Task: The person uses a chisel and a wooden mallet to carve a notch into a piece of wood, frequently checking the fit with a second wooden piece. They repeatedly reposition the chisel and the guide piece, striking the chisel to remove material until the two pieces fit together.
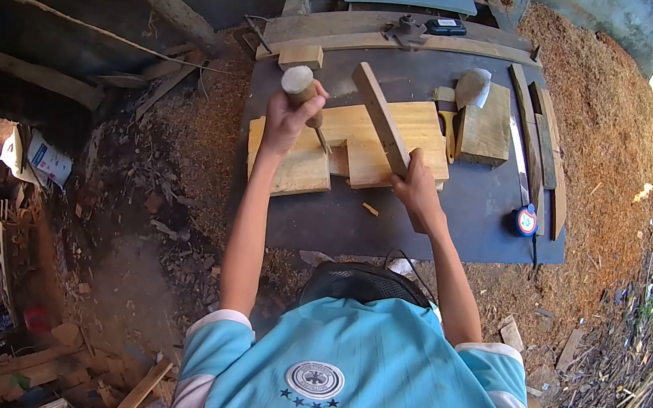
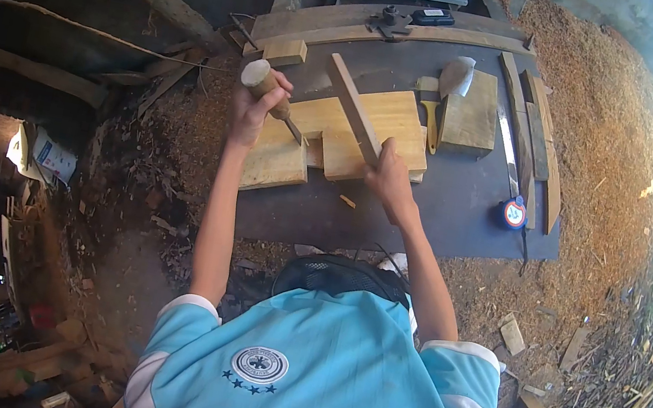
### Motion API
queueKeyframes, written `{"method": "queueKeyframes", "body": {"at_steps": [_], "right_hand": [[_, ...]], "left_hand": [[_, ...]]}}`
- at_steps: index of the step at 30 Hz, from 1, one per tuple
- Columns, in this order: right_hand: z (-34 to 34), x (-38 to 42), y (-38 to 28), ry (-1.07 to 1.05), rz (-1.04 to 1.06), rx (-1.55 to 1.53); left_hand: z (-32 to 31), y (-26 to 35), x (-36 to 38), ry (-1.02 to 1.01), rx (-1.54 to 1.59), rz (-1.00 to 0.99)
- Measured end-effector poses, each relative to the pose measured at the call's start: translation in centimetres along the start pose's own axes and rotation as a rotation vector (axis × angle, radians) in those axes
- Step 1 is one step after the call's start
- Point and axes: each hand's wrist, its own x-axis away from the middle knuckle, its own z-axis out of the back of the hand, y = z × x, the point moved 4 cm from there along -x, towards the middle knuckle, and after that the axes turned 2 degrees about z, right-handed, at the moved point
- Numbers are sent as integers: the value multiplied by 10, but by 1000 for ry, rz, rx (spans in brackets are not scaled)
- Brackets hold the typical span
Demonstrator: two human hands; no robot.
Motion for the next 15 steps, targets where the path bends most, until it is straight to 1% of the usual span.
{"method": "queueKeyframes", "body": {"at_steps": [1,2,5,9,13,15], "right_hand": [[0,-2,1,-10,-39,-15],[0,-3,2,-7,-51,-23],[-3,-8,9,3,-86,-53],[-4,-6,16,4,-114,-86],[-5,-6,13,9,-107,-49],[-5,-7,11,22,-97,-17]], "left_hand": [[-3,0,1,-64,9,-4],[-5,-4,4,-4,97,54],[-4,-12,8,-90,166,87],[-5,-17,14,-154,151,88],[-8,-16,21,-104,228,49],[-6,-17,20,-120,146,47]]}}
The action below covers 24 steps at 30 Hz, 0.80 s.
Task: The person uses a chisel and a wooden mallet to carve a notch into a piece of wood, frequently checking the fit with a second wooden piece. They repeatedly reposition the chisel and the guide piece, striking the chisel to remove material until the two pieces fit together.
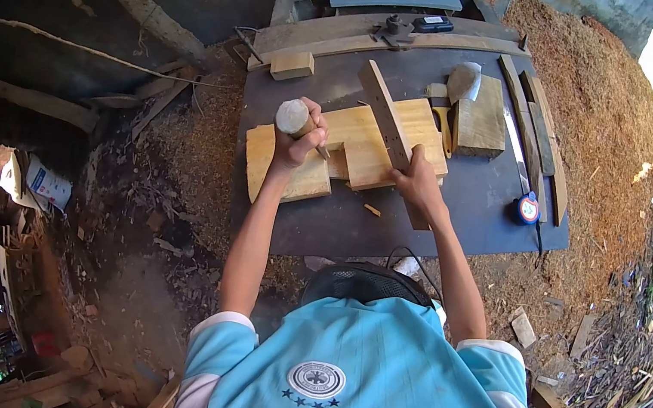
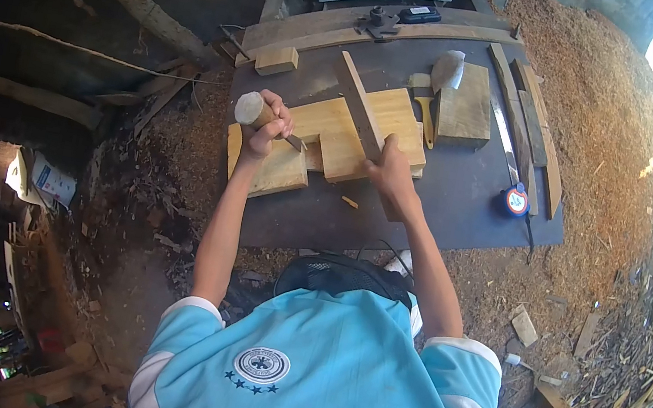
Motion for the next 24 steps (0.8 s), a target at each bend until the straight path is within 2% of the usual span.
{"method": "queueKeyframes", "body": {"at_steps": [11,13,15,20,22,24], "right_hand": [[1,0,1,-32,-27,-59],[-1,-3,5,-58,-22,-91],[3,0,4,-105,-66,-185],[7,1,6,-155,-205,-372],[8,0,2,-142,-206,-388],[8,1,1,-134,-208,-396]], "left_hand": [[-10,-10,-13,12,-198,-40],[-11,-12,-14,-43,-271,-66],[-13,-11,-12,-79,-267,-113],[-17,-13,-20,-107,-373,-89],[-23,-6,-22,-75,-410,-58],[-23,-7,-23,-132,-469,-73]]}}
